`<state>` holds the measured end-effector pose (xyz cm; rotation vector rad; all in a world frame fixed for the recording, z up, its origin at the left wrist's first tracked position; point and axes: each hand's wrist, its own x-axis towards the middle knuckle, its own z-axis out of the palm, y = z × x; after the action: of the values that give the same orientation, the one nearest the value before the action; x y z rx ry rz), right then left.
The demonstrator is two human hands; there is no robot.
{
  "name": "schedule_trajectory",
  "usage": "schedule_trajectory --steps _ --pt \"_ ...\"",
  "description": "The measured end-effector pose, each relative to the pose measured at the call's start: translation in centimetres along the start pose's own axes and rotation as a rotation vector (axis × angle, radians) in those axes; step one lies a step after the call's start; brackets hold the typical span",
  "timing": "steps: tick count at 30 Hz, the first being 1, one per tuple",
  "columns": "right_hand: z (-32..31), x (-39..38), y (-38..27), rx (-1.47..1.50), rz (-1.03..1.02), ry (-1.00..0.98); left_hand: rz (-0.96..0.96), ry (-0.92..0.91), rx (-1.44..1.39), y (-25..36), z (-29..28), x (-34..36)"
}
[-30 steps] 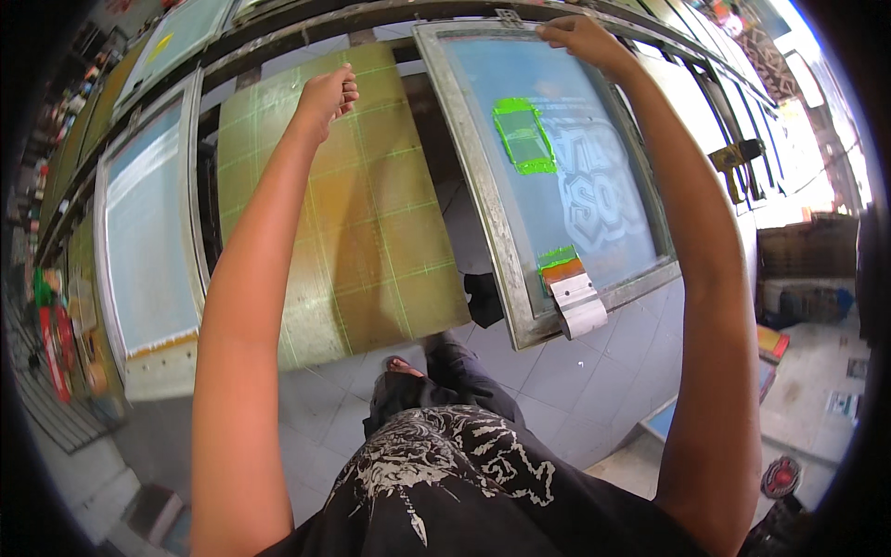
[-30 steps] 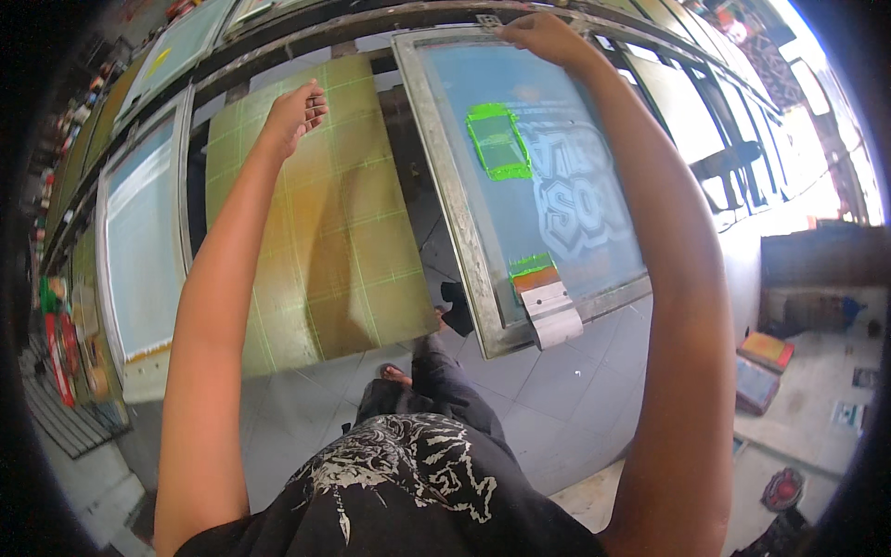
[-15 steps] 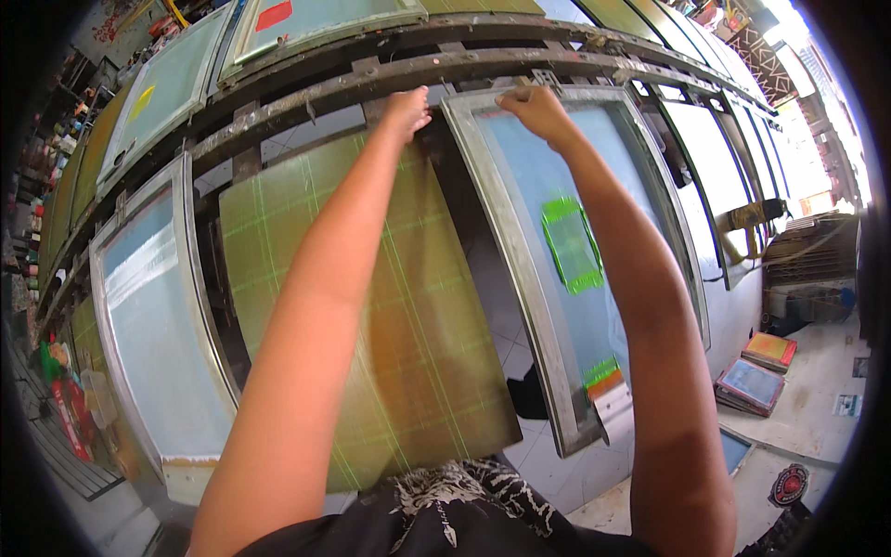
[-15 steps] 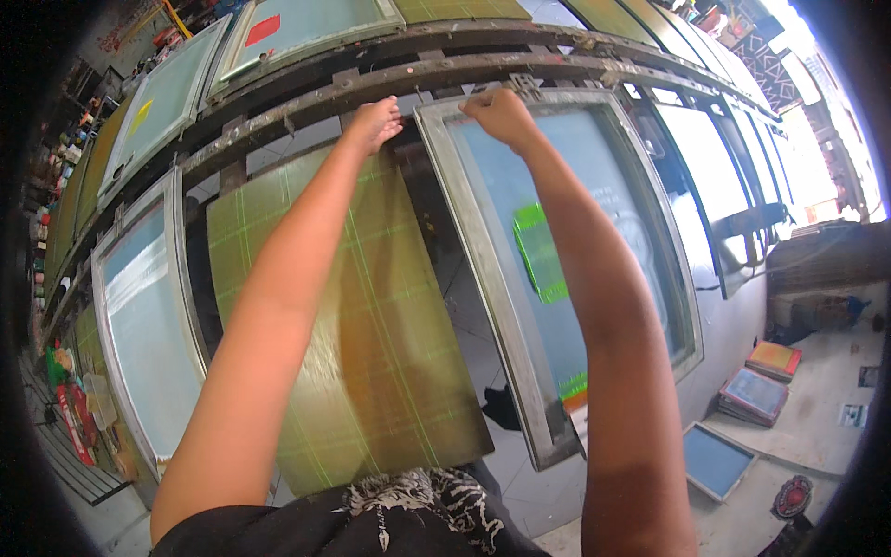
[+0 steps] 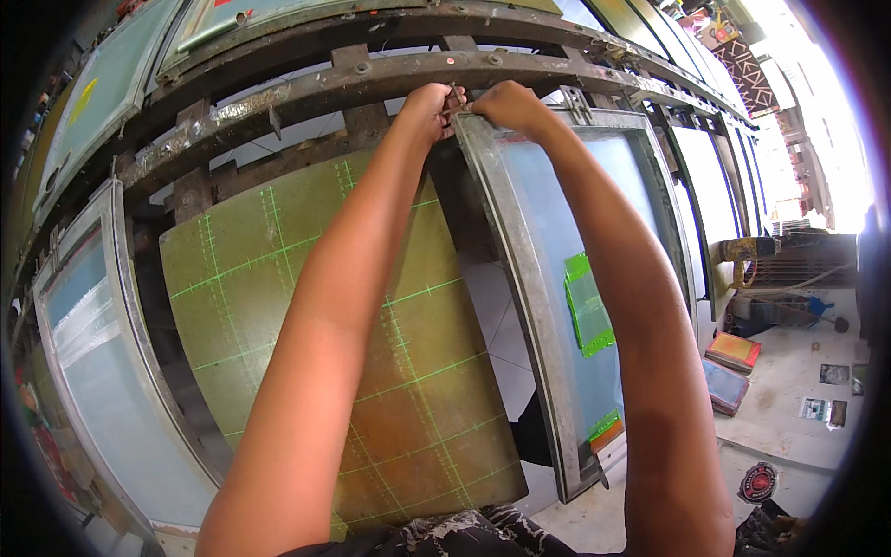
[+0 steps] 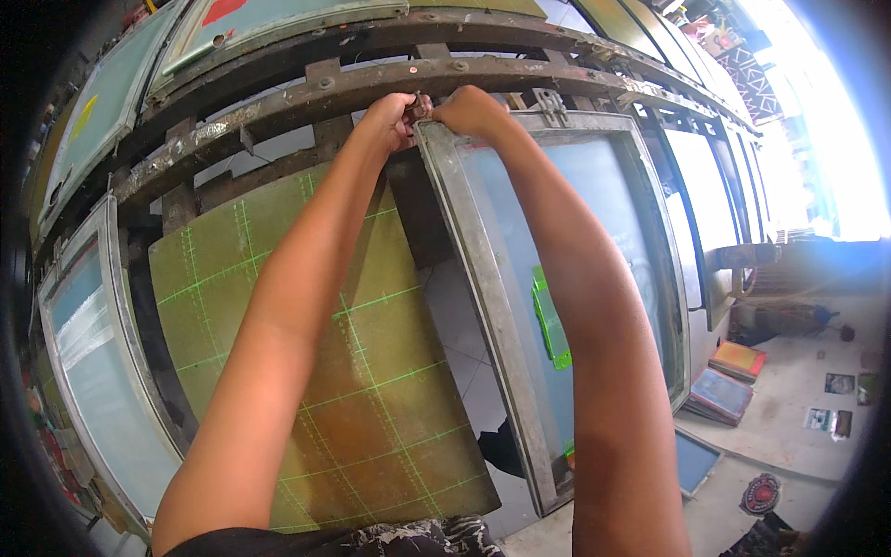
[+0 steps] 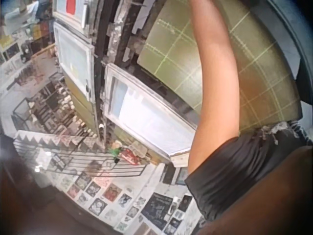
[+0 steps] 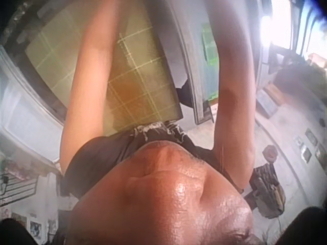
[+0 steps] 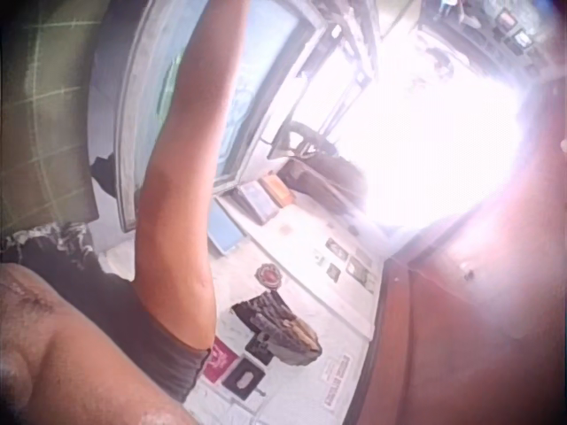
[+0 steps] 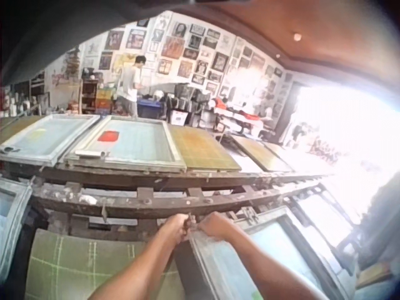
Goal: The person aligns a screen over a garment, applies green ink across it with a squeegee to print a design, dries the ink using a handheld heat gun, and uses a wrench to adjust the screen frame at a screen printing station.
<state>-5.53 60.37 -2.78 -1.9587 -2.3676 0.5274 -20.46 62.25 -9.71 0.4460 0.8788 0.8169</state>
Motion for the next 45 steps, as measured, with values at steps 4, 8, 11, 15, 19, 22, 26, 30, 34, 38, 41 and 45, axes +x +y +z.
schedule_trajectory --steps 4,8,11,15,19,22,26,30,34,38,41,45 --pt "0.3 0.9 -0.3 0.175 0.114 -0.043 -0.019 0.006 0.017 0.4 0.2 -1.3" --pt "-0.1 1.1 -1.6 0.218 0.145 -0.029 0.006 -0.001 -0.035 0.3 -0.5 -0.9" --pt "-0.6 1.0 -1.5 0.247 0.167 -0.067 0.0 0.01 -0.018 0.3 -0.2 -1.1" --pt "-0.6 1.1 -1.2 0.314 0.161 -0.072 -0.011 0.012 -0.039 0.2 0.0 -1.3" --pt "-0.9 0.6 -2.1 0.282 0.195 -0.056 -0.008 0.034 -0.036 0.2 0.1 -1.5" --pt "-1.6 0.3 -3.3 0.231 0.174 -0.05 0.004 0.039 -0.085 0.1 -0.3 -0.8" --pt "-1.9 0.2 -3.0 0.206 0.222 -0.101 0.0 0.036 -0.037 0.0 -0.1 -0.5" --pt "-2.0 -0.3 -3.8 0.333 0.312 -0.105 0.011 0.016 -0.114 -0.1 -0.4 0.0" --pt "-2.6 -0.4 -4.2 0.201 0.221 -0.157 0.029 -0.006 -0.043 0.2 -0.5 -0.1" --pt "-1.8 1.3 -1.9 0.273 0.294 -0.302 -0.013 -0.038 0.045 -0.4 -0.8 1.0" --pt "-1.2 3.9 -1.4 0.165 0.103 -0.39 -0.021 -0.012 0.007 0.1 -3.7 4.6" --pt "-0.7 4.5 -0.6 0.11 0.115 -0.299 0.079 -0.16 -0.234 -1.2 -3.6 6.8"
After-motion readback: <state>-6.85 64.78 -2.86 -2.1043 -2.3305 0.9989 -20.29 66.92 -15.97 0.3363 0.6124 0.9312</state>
